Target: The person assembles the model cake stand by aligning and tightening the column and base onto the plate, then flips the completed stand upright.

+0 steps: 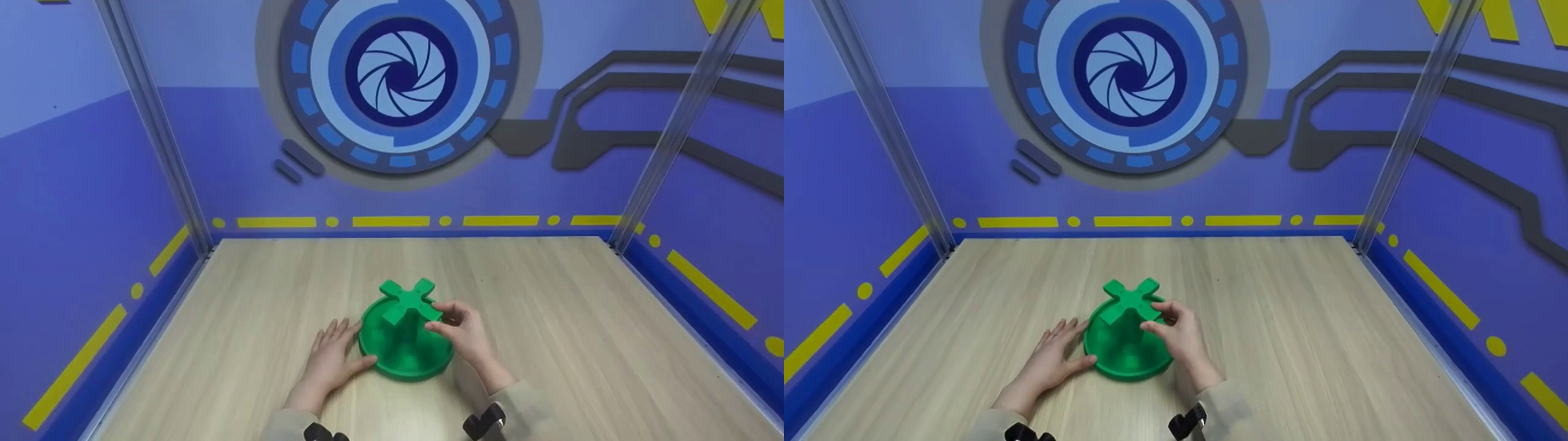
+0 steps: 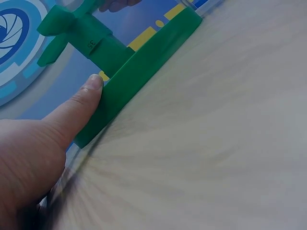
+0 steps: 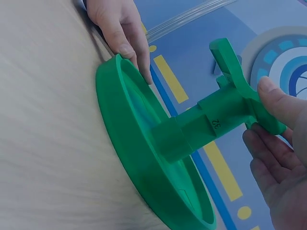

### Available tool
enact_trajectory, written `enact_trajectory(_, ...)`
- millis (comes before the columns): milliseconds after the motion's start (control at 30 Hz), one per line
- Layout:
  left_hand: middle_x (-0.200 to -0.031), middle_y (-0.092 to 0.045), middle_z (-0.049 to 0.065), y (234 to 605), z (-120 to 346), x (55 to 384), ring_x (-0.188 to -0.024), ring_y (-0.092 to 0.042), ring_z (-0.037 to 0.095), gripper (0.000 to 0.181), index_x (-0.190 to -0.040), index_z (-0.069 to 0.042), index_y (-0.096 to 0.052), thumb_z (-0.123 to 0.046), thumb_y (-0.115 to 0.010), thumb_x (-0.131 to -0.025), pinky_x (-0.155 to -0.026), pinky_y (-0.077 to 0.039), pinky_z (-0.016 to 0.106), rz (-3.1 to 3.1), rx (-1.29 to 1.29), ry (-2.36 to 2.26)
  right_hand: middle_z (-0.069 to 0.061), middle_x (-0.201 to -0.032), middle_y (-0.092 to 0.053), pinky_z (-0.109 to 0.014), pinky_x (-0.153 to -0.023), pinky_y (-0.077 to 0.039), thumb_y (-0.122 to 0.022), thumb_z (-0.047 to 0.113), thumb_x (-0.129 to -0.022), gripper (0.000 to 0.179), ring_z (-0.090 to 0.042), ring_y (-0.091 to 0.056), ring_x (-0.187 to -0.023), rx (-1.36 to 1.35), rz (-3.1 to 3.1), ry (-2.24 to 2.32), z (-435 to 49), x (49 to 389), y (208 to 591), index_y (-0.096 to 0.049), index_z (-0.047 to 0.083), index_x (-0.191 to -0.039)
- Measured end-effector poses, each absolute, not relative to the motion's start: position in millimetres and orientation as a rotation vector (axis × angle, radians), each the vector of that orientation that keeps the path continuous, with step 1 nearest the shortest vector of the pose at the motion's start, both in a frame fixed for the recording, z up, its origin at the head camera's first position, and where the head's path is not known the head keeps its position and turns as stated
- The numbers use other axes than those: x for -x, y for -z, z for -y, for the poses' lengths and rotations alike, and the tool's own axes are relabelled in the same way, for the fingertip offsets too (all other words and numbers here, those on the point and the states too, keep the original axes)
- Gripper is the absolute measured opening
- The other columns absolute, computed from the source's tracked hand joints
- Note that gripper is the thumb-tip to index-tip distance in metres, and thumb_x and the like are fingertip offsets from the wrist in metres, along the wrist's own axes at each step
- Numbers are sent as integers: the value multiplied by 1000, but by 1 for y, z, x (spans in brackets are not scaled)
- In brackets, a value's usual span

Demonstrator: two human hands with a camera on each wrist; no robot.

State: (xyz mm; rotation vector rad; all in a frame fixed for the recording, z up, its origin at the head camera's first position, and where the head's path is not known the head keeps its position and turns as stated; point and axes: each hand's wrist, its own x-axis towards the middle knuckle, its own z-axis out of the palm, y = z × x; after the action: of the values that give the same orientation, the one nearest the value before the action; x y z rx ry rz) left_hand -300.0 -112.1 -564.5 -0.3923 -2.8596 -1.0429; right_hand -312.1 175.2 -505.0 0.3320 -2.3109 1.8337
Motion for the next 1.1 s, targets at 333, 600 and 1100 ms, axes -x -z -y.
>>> enact_trajectory(333,-164,-36,23,563,112,301,-157,-21,48,93,-156,-14,-45,-67,-72,-84,-130,-10,65,2869,385,1043,-16,-115,-73,-18,-88,-57,-84,9,-84,37,-11,-63,-96,-331,2341,-1807,-178,312,508,-72,0,-118)
enact_trajectory(600,-165,-35,22,563,111,302,-157,-21,46,92,-156,-17,-45,-66,-73,-84,-131,-9,64,2879,367,1066,-22,-136,-65,-55,-113,-50,-78,12,-91,52,-29,-63,-124,-576,2433,-1775,-199,316,508,-60,-2,-138)
enact_trajectory(1100,-165,-36,22,564,112,303,-157,-21,46,92,-156,-16,-45,-65,-73,-84,-131,-9,64,2877,368,1068,-26,-161,-39,-69,-125,-24,-92,11,-75,98,-49,-30,-152,-519,2704,-1588,-228,322,526,-38,-3,-156)
